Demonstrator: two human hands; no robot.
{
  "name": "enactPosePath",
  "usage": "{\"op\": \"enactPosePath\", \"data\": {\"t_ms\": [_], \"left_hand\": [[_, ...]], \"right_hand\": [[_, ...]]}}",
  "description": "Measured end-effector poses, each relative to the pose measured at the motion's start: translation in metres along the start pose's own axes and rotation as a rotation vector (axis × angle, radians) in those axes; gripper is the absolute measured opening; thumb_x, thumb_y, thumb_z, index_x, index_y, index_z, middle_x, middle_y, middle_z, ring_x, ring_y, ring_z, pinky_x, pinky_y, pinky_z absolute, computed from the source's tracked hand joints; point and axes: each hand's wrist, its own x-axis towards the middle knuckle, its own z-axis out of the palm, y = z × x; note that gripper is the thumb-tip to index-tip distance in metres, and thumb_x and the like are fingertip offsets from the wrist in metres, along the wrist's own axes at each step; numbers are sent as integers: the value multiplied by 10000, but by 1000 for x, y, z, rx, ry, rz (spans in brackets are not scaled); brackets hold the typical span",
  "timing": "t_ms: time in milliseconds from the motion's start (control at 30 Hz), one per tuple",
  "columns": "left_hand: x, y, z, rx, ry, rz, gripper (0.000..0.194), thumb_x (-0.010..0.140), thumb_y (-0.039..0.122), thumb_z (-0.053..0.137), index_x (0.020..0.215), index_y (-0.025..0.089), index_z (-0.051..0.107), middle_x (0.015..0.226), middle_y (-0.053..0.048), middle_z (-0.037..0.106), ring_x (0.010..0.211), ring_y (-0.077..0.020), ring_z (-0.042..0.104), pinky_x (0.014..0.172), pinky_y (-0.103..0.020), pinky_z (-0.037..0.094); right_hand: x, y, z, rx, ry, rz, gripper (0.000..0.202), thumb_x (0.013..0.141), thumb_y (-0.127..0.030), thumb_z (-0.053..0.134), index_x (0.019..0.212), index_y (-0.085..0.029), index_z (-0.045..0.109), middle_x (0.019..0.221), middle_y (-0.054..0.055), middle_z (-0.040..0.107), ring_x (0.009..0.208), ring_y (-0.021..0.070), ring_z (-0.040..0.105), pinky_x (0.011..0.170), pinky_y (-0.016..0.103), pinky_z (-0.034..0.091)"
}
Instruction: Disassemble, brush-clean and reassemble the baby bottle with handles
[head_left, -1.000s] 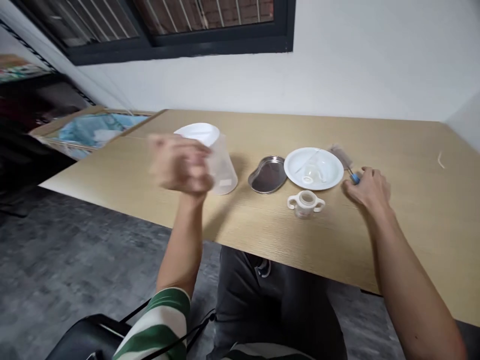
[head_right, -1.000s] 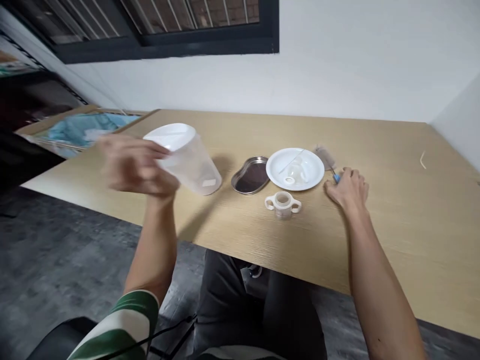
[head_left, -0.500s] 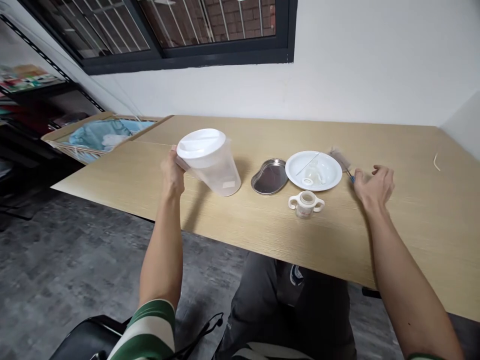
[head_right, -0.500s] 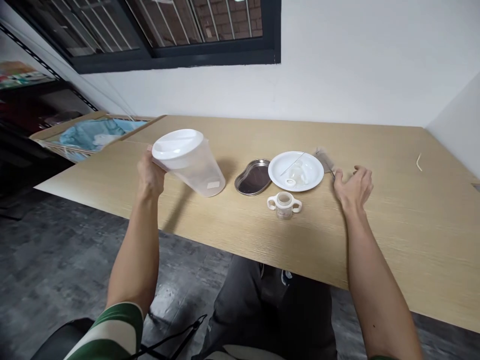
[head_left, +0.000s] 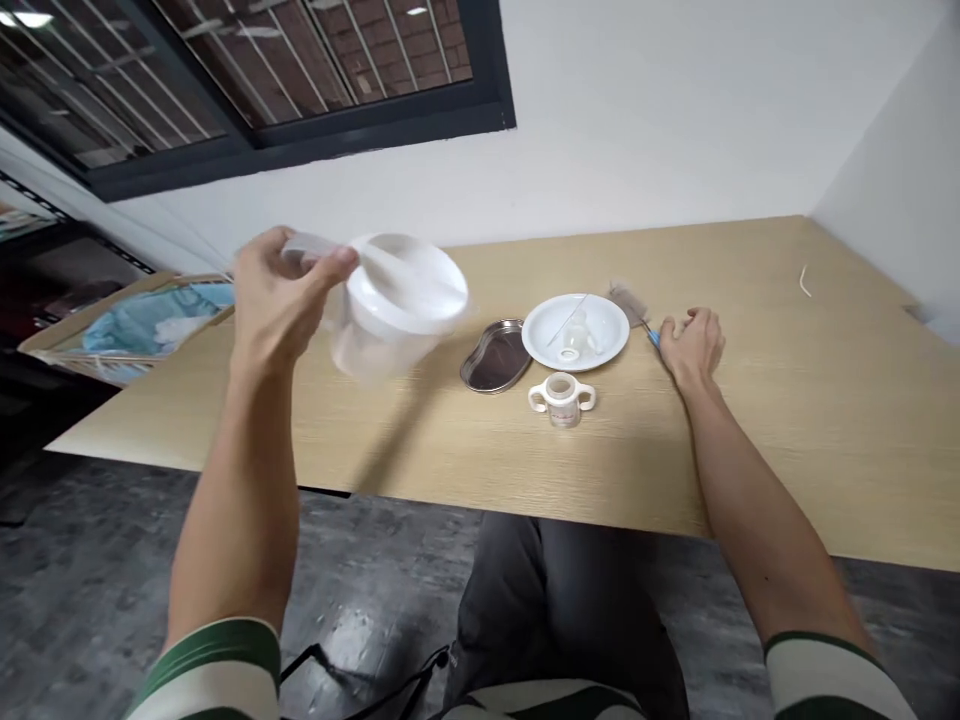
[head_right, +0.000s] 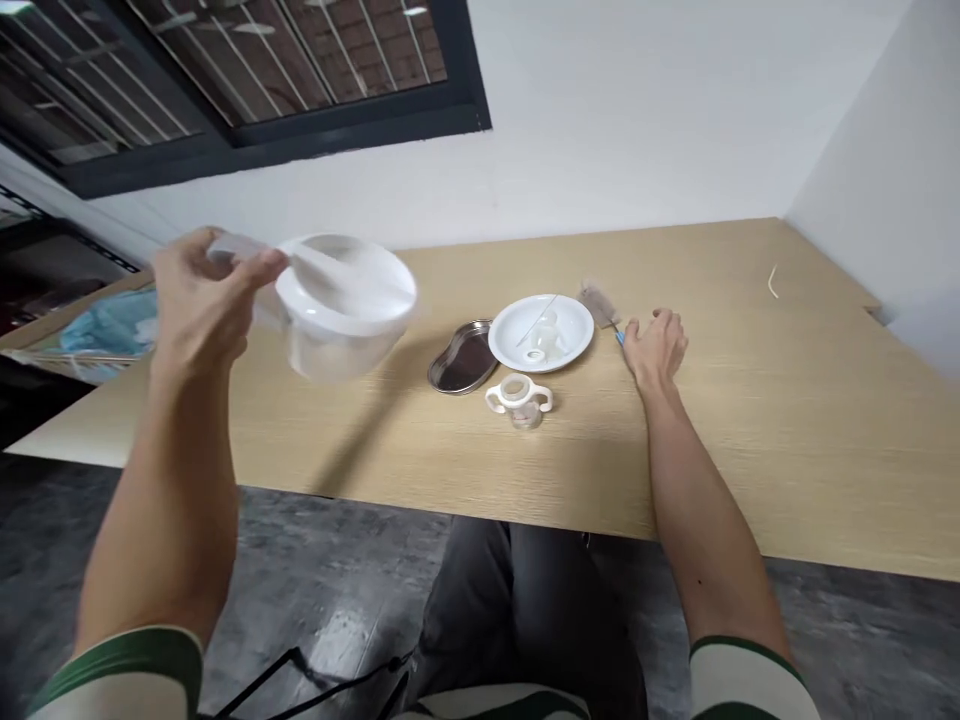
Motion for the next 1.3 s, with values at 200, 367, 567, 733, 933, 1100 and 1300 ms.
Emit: {"op": "enactPosePath", "data": {"t_ms": [200, 367, 567, 733, 933, 1100, 1300], "left_hand": [[42, 102, 25, 57, -23, 305, 682, 616, 869, 594, 702, 215, 423, 684, -19, 527, 754, -191, 570, 636, -323, 264], [56, 166, 72, 233, -174, 488, 622, 720, 775, 593, 929, 190, 622, 848, -89, 650, 880, -304, 623, 728, -365, 388], [69, 203, 96, 302, -239, 540, 712, 759, 745, 615, 1139, 142, 643, 1054, -161, 667, 1074, -396, 610, 859, -411, 430], [87, 184, 82, 384, -250, 508, 696, 725, 716, 664, 1113, 138, 654, 1016, -161, 663, 1054, -405, 614, 844, -406, 422], [86, 175, 62, 329, -318, 530, 638, 717, 743, 652, 1013, 178, 678, 862, -114, 659, 908, -333, 627, 743, -369, 414], [78, 200, 86, 237, -314, 567, 648, 703, 704, 681, 1059, 162, 685, 909, -119, 669, 950, -341, 623, 782, -378, 430], [87, 197, 98, 262, -267, 553, 704, 691, 690, 685, 1136, 145, 674, 1015, -155, 665, 1093, -404, 590, 877, -405, 418]], "right_hand": [[-2, -5, -1, 5, -41, 22, 448, 919, -389, 478, 1265, -106, 513, 1259, 223, 606, 1176, 340, 552, 1044, 515, 390], [-2, -6, -4, -9, -65, 19, 491, 944, -376, 441, 1343, -90, 457, 1323, 243, 583, 1216, 349, 542, 1047, 511, 383], [-1, -8, -4, -10, -82, 31, 487, 962, -387, 391, 1342, -90, 457, 1324, 242, 587, 1218, 349, 541, 1047, 500, 371], [-1, -9, -5, 2, -91, 41, 489, 965, -383, 379, 1347, -88, 455, 1333, 248, 583, 1227, 351, 535, 1058, 503, 355], [-1, -9, -6, 3, -91, 43, 502, 967, -384, 378, 1356, -78, 457, 1341, 242, 585, 1224, 342, 539, 1058, 495, 354], [-2, -9, -6, -32, -92, 20, 529, 960, -411, 400, 1357, -68, 460, 1353, 250, 582, 1237, 353, 522, 1055, 492, 357], [-2, -8, -5, -49, -112, 9, 525, 959, -415, 404, 1352, -71, 460, 1341, 255, 585, 1233, 355, 517, 1049, 500, 353]]}}
